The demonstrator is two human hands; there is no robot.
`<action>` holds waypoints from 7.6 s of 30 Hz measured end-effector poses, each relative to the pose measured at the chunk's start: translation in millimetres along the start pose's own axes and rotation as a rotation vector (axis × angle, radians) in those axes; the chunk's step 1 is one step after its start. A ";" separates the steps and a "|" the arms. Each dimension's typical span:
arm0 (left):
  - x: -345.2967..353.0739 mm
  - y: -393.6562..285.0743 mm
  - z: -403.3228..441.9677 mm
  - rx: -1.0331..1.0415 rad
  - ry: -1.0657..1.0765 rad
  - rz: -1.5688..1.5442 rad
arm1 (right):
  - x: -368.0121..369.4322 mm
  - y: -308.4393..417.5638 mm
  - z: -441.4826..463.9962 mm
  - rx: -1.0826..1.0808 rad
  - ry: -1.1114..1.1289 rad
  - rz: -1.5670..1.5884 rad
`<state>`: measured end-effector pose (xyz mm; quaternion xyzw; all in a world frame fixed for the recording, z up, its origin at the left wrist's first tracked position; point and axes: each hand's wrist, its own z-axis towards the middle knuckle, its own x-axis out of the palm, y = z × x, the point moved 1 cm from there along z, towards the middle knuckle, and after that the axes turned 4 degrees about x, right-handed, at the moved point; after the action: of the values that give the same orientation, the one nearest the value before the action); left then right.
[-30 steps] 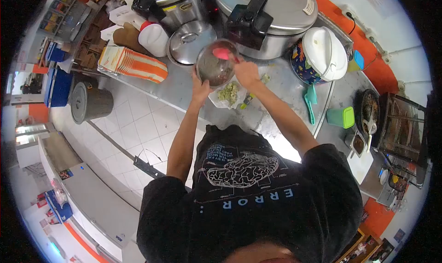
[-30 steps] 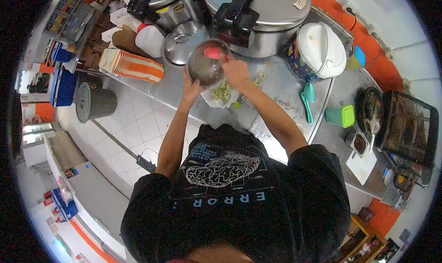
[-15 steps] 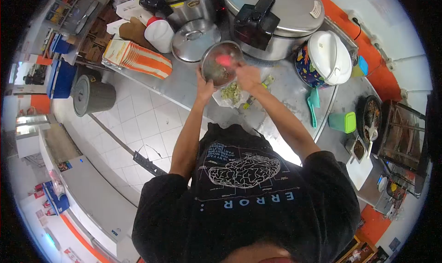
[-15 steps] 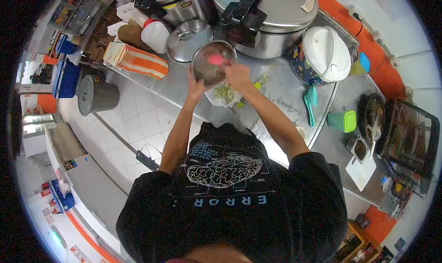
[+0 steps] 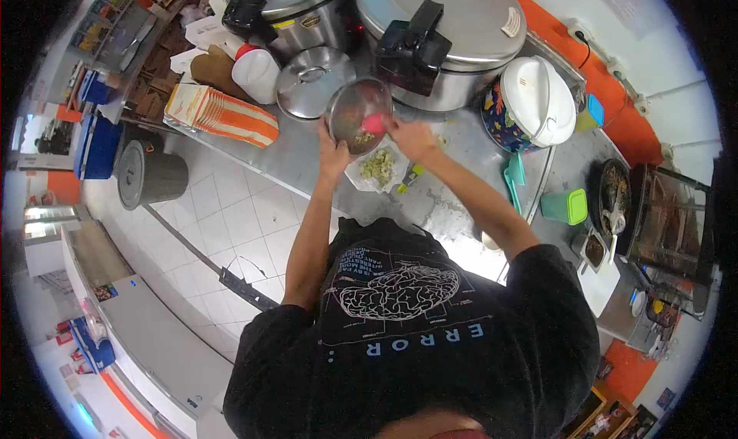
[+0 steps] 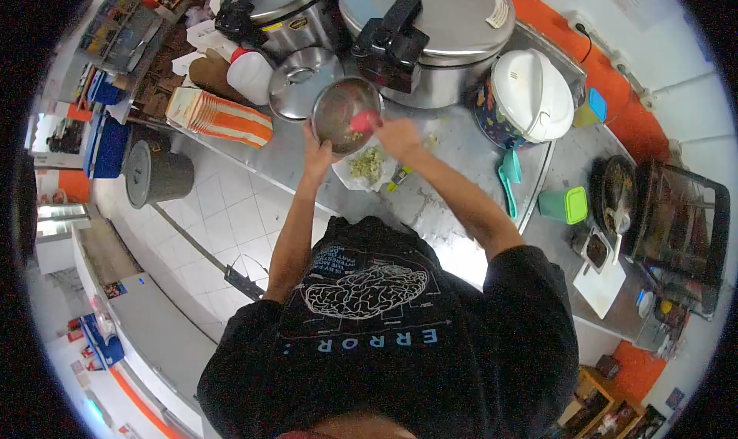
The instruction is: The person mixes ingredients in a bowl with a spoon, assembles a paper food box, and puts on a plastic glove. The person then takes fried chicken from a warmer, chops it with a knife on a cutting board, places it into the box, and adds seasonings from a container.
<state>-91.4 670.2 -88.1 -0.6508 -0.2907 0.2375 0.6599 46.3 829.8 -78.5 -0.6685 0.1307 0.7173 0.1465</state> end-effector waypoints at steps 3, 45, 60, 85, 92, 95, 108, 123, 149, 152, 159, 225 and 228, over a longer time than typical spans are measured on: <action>-1.9 7.9 -4.2 0.001 -0.028 0.032 | -26.6 -1.5 3.9 0.023 -0.039 0.027; -32.8 -28.4 -23.5 0.445 0.034 0.536 | -58.6 23.2 -94.7 0.248 -0.036 0.318; 145.1 60.8 -89.9 -0.895 0.684 -0.091 | -21.0 11.8 -249.6 1.171 -0.040 0.467; 205.5 17.3 -106.1 0.243 0.377 0.853 | -26.3 -161.1 -310.2 1.223 -0.141 0.615; 315.6 -50.8 -37.6 0.383 0.433 0.554 | 21.3 -165.0 -329.2 1.187 0.164 0.501; 368.1 -67.0 3.7 0.750 0.455 0.575 | 36.8 -155.5 -339.0 1.136 0.123 0.480; 422.0 -36.2 53.5 0.549 0.786 0.454 | 28.9 -127.8 -366.3 1.230 0.086 0.414; 423.9 -84.0 68.6 0.470 0.897 0.252 | 23.4 -124.5 -361.3 1.284 0.159 0.385; 414.9 -6.1 87.6 0.645 0.847 0.509 | -2.9 -45.3 -393.3 1.576 0.049 0.362; 419.1 -27.1 67.7 0.701 0.861 0.423 | 6.9 -11.9 -422.6 1.645 -0.016 0.395; 422.9 -26.0 72.4 0.594 0.886 0.402 | 23.8 44.3 -452.7 1.694 0.399 0.627; -405.8 220.1 -384.3 -0.650 0.054 0.264 | -14.3 310.5 67.5 -0.225 0.719 0.526; -424.8 209.7 -355.8 -0.613 0.112 0.292 | -22.6 327.4 96.3 -0.215 0.814 0.534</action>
<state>-136.4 128.2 -323.1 -0.8657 -0.2155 0.1949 0.4076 -166.9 563.8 -51.8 -0.8488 0.2694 0.4200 -0.1748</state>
